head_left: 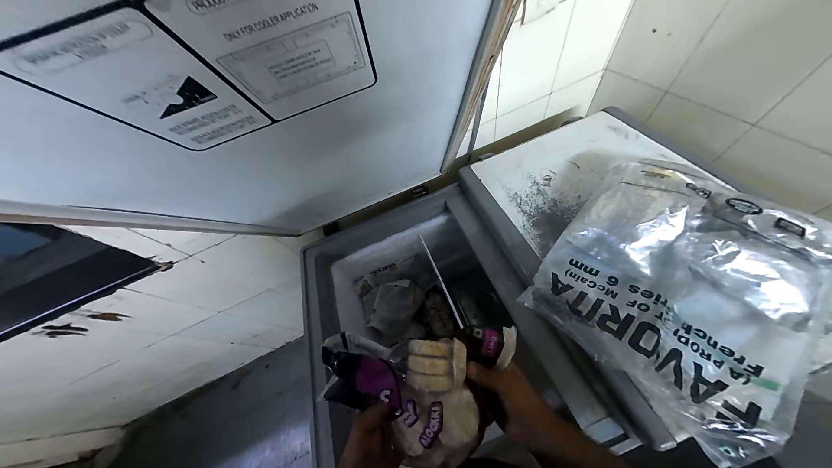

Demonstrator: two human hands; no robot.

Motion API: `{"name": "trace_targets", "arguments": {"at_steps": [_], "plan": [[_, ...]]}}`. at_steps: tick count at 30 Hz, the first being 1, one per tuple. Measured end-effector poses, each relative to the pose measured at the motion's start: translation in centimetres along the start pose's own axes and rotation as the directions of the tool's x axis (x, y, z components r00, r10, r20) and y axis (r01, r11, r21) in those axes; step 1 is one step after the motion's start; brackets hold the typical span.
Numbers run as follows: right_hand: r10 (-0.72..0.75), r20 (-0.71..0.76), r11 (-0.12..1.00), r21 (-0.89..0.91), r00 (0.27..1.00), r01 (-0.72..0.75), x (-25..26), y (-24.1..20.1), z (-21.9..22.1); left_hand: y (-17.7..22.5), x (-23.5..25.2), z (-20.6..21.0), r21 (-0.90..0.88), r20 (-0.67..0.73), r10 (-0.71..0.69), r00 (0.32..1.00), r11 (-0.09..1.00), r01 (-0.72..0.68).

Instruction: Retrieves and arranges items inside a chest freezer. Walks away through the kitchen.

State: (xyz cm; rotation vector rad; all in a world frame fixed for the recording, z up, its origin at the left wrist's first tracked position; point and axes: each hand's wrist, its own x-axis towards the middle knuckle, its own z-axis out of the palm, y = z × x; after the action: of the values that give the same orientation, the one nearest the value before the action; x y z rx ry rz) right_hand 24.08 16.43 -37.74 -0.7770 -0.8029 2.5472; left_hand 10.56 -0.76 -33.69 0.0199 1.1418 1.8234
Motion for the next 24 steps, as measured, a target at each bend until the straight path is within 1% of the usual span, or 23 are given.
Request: {"name": "trace_targets", "arguments": {"at_steps": [4,7,10,13,16,19,21,24], "plan": [[0.008,-0.002,1.0,0.011,1.0,-0.008,0.1,0.0,-0.1,0.0,0.3,-0.3,-0.017,0.045,-0.016,0.999,1.0,0.016],[0.007,-0.01,1.0,0.01,1.0,-0.007,0.1,-0.2,0.0,0.0,0.5,-0.1,-0.024,0.028,-0.016,0.999,1.0,0.017],[0.028,-0.065,1.0,-0.002,0.998,-0.028,0.2,-0.3,0.4,0.0,1.1,0.4,0.019,-0.069,-0.031,0.997,0.999,0.033],[0.069,-0.148,0.998,-0.003,0.987,-0.07,0.6,-0.2,0.4,0.0,2.1,1.4,0.042,-0.192,-0.077,0.978,0.995,0.086],[0.104,-0.218,0.994,-0.008,0.97,-0.108,0.9,0.0,0.4,-0.2,2.7,1.5,0.042,-0.26,-0.097,0.961,0.993,0.112],[0.122,-0.286,0.992,0.011,0.95,-0.124,1.0,0.0,0.5,-0.1,3.0,0.9,0.137,-0.25,-0.133,0.959,0.976,0.171],[0.141,-0.336,0.99,0.025,0.931,-0.141,1.2,-0.1,0.7,0.3,3.0,0.8,0.197,-0.217,-0.168,0.962,0.957,0.212],[0.156,-0.375,0.988,0.05,0.914,-0.148,1.8,-0.7,1.1,0.8,2.8,0.0,0.201,-0.067,-0.201,0.977,0.957,0.21]]}}
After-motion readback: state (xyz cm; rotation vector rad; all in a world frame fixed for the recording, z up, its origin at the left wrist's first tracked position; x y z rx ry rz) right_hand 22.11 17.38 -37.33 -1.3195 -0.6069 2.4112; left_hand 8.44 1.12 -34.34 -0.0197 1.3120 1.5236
